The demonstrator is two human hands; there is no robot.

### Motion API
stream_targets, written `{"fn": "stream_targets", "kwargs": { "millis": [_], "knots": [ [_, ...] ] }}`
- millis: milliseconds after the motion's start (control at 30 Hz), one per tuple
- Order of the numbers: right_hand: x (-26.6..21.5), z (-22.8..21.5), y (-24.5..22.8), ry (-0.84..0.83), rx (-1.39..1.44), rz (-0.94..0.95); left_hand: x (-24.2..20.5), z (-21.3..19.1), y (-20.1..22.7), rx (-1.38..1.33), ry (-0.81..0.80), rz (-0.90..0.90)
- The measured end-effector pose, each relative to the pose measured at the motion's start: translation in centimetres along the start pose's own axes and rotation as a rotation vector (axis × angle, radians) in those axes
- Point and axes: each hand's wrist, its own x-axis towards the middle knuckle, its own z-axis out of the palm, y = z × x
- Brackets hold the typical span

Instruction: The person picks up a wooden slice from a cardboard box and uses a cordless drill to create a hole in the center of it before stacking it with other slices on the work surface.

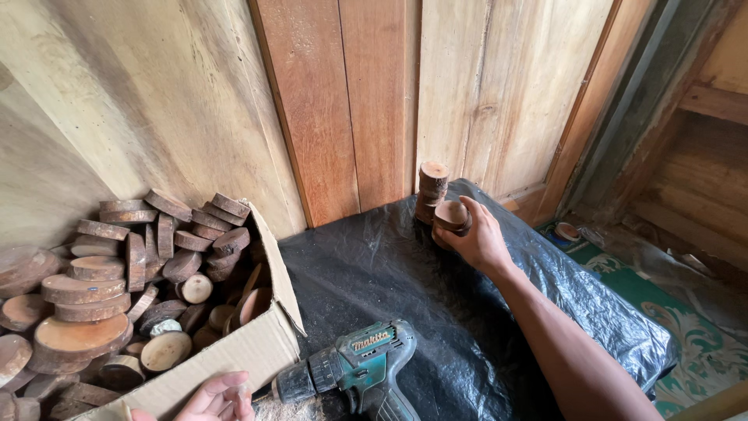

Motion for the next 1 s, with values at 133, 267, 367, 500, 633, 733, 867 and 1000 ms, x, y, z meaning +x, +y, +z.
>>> {"fn": "stream_targets", "kwargs": {
  "millis": [133, 267, 367, 500, 633, 733, 867, 1000],
  "knots": [
    [0.1, 0.2, 0.3, 0.009, 0.008, -0.011, 0.1, -0.8, -0.2, 0.026, 0.057, 0.009],
    [-0.1, 0.0, -0.4, -0.04, 0.015, 0.035, 0.2, -0.4, -0.2, 0.034, 0.034, 0.011],
    [0.0, 0.9, 0.7, -0.068, 0.0, 0.036, 0.3, -0.8, -0.1, 0.023, -0.008, 0.011],
    [0.0, 1.1, 0.9, -0.044, 0.008, 0.038, 0.3, -1.3, -0.1, 0.003, -0.013, -0.004],
    [-0.2, 0.5, 0.1, -0.068, 0.035, 0.074, -0.2, 0.8, 0.8, 0.028, 0.043, -0.011],
    [0.0, 0.8, 1.2, -0.071, 0.044, 0.07, -0.2, 4.3, 2.3, 0.004, -0.238, -0.05],
    [0.0, 0.9, 0.7, -0.018, -0.022, -0.004, -1.1, 9.6, 4.3, 0.127, -0.475, -0.05],
    [-0.9, -0.6, -3.0, -0.04, -0.155, 0.083, -3.1, 15.1, 4.4, 0.226, -0.181, 0.047]
  ]
}}
